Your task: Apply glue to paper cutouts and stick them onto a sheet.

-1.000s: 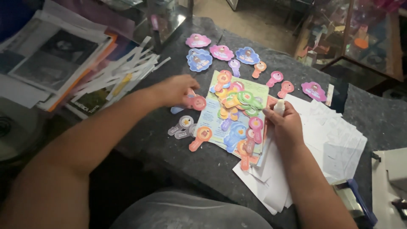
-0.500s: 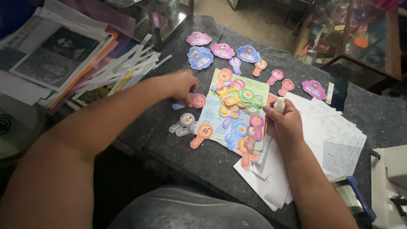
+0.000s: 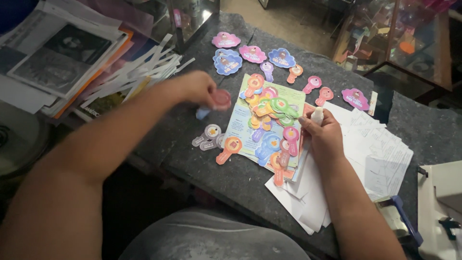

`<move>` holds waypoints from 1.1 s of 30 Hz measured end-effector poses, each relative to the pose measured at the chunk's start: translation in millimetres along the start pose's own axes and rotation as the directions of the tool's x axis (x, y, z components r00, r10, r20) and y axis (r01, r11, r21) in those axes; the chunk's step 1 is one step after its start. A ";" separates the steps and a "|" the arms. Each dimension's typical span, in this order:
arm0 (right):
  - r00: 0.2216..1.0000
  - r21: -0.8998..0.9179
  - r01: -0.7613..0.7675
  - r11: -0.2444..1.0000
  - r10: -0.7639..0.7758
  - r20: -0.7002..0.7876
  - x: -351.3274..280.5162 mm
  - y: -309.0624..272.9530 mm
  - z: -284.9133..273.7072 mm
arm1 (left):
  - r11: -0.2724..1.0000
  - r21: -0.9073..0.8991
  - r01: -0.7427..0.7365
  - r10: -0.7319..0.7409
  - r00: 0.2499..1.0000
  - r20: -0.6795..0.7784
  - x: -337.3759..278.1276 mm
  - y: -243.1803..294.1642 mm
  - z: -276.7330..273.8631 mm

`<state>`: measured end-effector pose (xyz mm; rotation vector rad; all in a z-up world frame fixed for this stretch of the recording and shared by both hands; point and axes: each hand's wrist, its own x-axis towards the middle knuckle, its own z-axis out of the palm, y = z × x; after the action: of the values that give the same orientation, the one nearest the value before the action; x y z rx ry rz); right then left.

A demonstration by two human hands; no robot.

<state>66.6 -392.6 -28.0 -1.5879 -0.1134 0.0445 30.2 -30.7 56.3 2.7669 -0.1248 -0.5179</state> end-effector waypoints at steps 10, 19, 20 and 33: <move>1.000 -0.002 -0.027 1.000 0.027 -0.002 8.1 11.8 -5.1 | 0.980 -0.198 -0.001 -0.003 1.000 -0.020 -28.3 -2.6 106.0; 1.000 -0.013 -0.023 1.000 0.023 -0.012 5.6 6.9 -1.7 | 0.999 -0.033 0.021 -0.027 0.974 -0.224 -36.5 4.3 119.7; 1.000 -0.002 -0.027 1.000 0.027 -0.015 1.1 1.5 0.8 | 0.995 -0.095 0.015 -0.033 0.981 -0.191 -52.4 18.8 103.8; 1.000 0.038 -0.008 0.999 0.008 -0.007 0.7 1.2 1.0 | 0.909 -0.414 0.044 -0.128 0.976 -0.176 -74.1 -14.6 68.1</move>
<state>67.3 -391.6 -29.3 -1.5502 -0.1000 0.0471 -63.2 -26.4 16.4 2.3984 0.1407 -0.2472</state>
